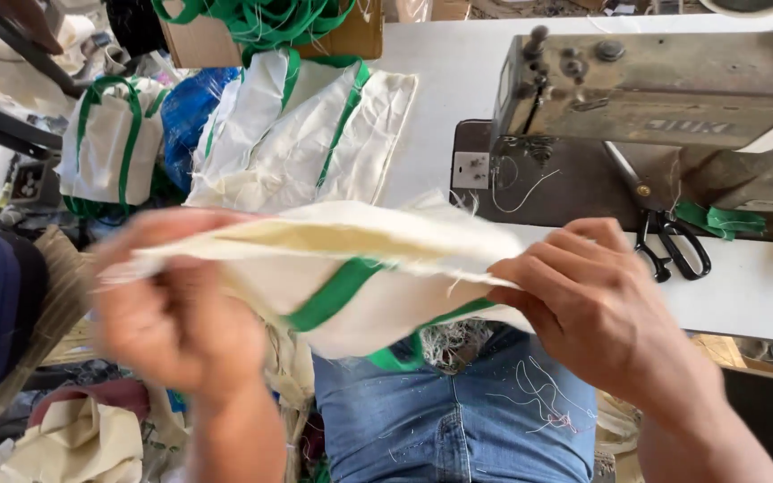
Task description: Trimming excess fabric and threads from sewn bags using scissors and inspecting the final product.
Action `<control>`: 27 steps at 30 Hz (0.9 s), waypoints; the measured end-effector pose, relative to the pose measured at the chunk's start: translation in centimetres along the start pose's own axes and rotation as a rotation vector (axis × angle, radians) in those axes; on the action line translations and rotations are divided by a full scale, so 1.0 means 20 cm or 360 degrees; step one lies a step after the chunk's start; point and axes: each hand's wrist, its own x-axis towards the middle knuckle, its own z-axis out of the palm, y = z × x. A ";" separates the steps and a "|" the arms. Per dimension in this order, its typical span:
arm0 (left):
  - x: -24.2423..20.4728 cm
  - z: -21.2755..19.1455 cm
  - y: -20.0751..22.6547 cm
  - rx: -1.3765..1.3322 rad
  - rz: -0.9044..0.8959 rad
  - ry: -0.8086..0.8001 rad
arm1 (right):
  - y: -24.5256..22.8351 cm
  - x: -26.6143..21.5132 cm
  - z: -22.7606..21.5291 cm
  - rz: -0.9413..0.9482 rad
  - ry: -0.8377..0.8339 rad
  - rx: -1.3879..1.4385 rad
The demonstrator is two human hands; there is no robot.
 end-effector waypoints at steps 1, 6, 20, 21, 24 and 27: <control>0.07 -0.01 0.03 -0.0041 0.0220 0.0021 | 0.00 -0.01 0.01 0.0005 0.0055 0.0087; 0.22 -0.08 0.19 0.0261 0.0690 -0.0141 | -0.13 -0.11 0.29 0.0134 0.0341 0.0449; 0.16 -0.42 0.27 0.0850 0.1219 -0.0488 | -0.25 -0.19 0.53 0.0011 0.0618 0.0512; 0.19 -0.29 0.25 0.0753 0.1247 0.0201 | -0.22 -0.19 0.50 0.0157 0.0620 0.0631; 0.21 -0.20 0.16 0.0652 0.0997 0.0587 | -0.10 -0.20 0.34 0.0471 0.0628 0.1062; 0.25 -0.27 -0.01 0.0514 0.0636 0.0142 | 0.06 -0.20 0.19 0.0723 0.0571 0.1245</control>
